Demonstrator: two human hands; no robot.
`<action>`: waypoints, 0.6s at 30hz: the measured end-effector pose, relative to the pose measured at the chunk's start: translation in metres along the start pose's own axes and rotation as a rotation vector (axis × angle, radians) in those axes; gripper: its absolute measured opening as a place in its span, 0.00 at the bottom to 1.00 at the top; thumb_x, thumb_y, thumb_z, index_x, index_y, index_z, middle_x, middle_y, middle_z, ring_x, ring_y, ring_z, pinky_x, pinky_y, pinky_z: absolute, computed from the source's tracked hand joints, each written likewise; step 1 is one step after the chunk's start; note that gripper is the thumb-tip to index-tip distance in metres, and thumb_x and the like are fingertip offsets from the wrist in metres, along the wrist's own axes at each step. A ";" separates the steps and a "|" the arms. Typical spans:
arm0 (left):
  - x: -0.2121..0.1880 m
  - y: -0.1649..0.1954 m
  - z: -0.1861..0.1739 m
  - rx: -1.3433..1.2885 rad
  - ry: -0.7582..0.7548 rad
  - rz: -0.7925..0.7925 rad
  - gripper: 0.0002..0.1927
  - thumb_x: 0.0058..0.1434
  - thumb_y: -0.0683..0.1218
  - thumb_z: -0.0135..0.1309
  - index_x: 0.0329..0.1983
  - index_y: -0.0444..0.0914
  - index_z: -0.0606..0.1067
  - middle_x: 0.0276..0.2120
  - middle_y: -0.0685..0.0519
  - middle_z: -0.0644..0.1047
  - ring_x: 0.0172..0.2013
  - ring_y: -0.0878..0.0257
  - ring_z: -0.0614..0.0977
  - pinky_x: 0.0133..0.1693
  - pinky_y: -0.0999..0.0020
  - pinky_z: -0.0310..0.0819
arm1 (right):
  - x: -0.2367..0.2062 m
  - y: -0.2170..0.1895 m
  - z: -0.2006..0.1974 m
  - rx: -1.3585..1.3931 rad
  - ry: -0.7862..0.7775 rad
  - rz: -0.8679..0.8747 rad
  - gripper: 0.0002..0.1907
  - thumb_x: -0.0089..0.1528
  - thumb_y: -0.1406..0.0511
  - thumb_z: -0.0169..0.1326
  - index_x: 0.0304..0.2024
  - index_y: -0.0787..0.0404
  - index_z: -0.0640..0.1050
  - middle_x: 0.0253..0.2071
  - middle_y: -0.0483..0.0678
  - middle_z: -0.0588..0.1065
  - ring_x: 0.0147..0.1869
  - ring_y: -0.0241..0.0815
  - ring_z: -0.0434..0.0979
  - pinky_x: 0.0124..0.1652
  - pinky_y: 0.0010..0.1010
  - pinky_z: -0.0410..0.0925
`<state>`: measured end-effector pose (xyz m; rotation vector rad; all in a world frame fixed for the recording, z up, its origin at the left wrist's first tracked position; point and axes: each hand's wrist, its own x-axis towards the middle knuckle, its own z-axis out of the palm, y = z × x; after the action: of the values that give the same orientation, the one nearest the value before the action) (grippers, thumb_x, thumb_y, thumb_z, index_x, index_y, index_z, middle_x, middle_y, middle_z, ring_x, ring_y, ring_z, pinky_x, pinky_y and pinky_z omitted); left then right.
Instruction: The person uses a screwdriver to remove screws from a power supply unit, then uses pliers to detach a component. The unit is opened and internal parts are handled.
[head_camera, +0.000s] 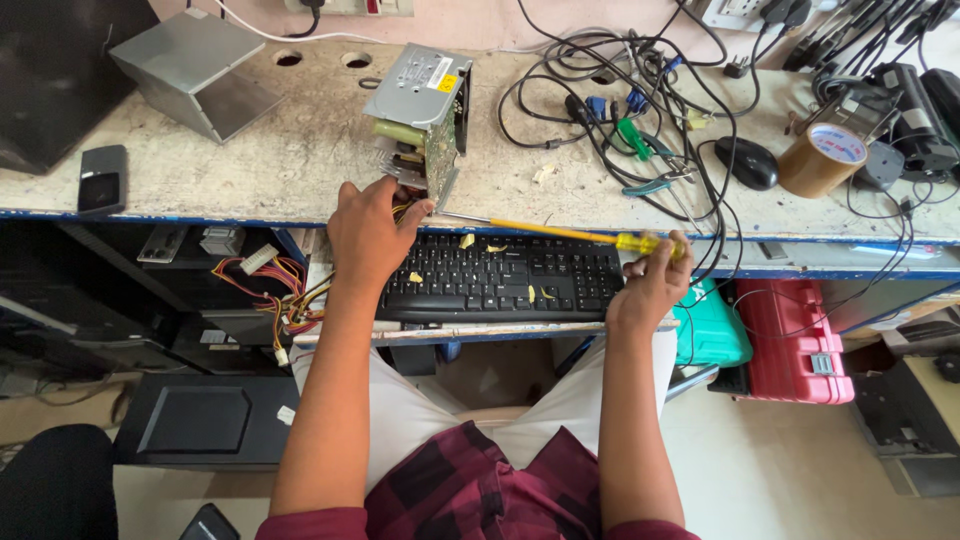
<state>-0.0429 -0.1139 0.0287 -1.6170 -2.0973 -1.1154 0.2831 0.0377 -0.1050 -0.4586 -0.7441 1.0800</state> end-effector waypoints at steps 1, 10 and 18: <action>-0.001 0.000 0.000 -0.010 -0.004 -0.005 0.18 0.57 0.58 0.66 0.35 0.40 0.80 0.33 0.56 0.83 0.39 0.47 0.77 0.35 0.50 0.73 | -0.005 -0.005 0.005 0.004 -0.026 -0.010 0.19 0.76 0.64 0.51 0.67 0.59 0.64 0.58 0.55 0.77 0.34 0.30 0.67 0.34 0.23 0.62; -0.002 0.001 0.000 0.008 0.017 0.006 0.18 0.58 0.58 0.67 0.34 0.39 0.79 0.33 0.54 0.82 0.38 0.47 0.77 0.36 0.50 0.73 | -0.018 -0.042 0.034 0.078 -0.131 0.130 0.27 0.73 0.65 0.48 0.73 0.45 0.56 0.60 0.55 0.75 0.30 0.28 0.64 0.31 0.23 0.63; 0.000 -0.003 -0.002 -0.023 -0.030 -0.011 0.18 0.58 0.57 0.66 0.35 0.38 0.79 0.34 0.54 0.83 0.39 0.47 0.76 0.35 0.50 0.73 | -0.013 -0.033 0.028 0.017 -0.097 0.088 0.16 0.73 0.65 0.52 0.62 0.51 0.65 0.49 0.55 0.79 0.23 0.28 0.60 0.28 0.23 0.62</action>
<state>-0.0463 -0.1151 0.0287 -1.6444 -2.1218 -1.1294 0.2795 0.0113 -0.0686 -0.4303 -0.8051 1.1968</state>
